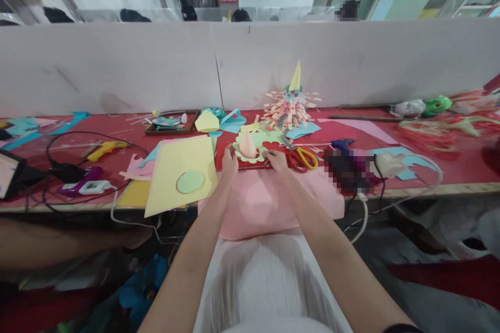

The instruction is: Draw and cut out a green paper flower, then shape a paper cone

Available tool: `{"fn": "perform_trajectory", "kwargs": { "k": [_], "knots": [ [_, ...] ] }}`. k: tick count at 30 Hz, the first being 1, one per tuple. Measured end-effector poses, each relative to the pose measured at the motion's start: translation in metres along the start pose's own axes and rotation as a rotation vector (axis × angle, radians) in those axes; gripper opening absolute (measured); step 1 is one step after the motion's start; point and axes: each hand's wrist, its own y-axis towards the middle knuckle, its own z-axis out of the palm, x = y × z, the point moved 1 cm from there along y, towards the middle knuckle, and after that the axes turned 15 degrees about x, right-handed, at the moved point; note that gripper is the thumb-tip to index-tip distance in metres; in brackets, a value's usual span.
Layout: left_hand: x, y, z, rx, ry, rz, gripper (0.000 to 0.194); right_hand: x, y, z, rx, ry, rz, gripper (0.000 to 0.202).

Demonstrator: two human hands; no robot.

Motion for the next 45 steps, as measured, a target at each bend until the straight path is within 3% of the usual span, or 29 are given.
{"fn": "perform_trajectory", "kwargs": {
  "k": [5, 9, 14, 18, 30, 37, 45],
  "knots": [
    [-0.001, -0.001, -0.009, -0.145, 0.056, -0.087, 0.037, -0.006, 0.007, 0.009, -0.018, 0.014, 0.106, 0.010],
    [0.002, 0.001, -0.009, -0.071, 0.141, -0.067, 0.043, -0.007, 0.005, 0.011, -0.033, -0.017, 0.108, 0.018],
    [0.009, 0.004, -0.006, -0.059, 0.214, 0.006, 0.036, -0.007, -0.002, 0.012, -0.108, -0.162, 0.015, 0.044],
    [0.009, 0.004, -0.007, -0.056, 0.265, -0.019, 0.037, -0.007, -0.004, 0.012, -0.187, -0.341, -0.053, 0.034],
    [0.015, 0.006, -0.004, -0.058, 0.311, 0.004, 0.036, -0.002, -0.011, 0.016, -0.160, -0.557, -0.065, 0.032],
    [0.009, 0.004, -0.004, 0.029, 0.325, -0.063, 0.036, 0.002, -0.017, 0.023, -0.081, -0.759, -0.042, 0.030],
    [-0.002, 0.002, 0.003, 0.069, 0.303, 0.113, 0.046, 0.006, -0.023, 0.028, -0.086, -0.862, -0.016, 0.032]
  ]
}}
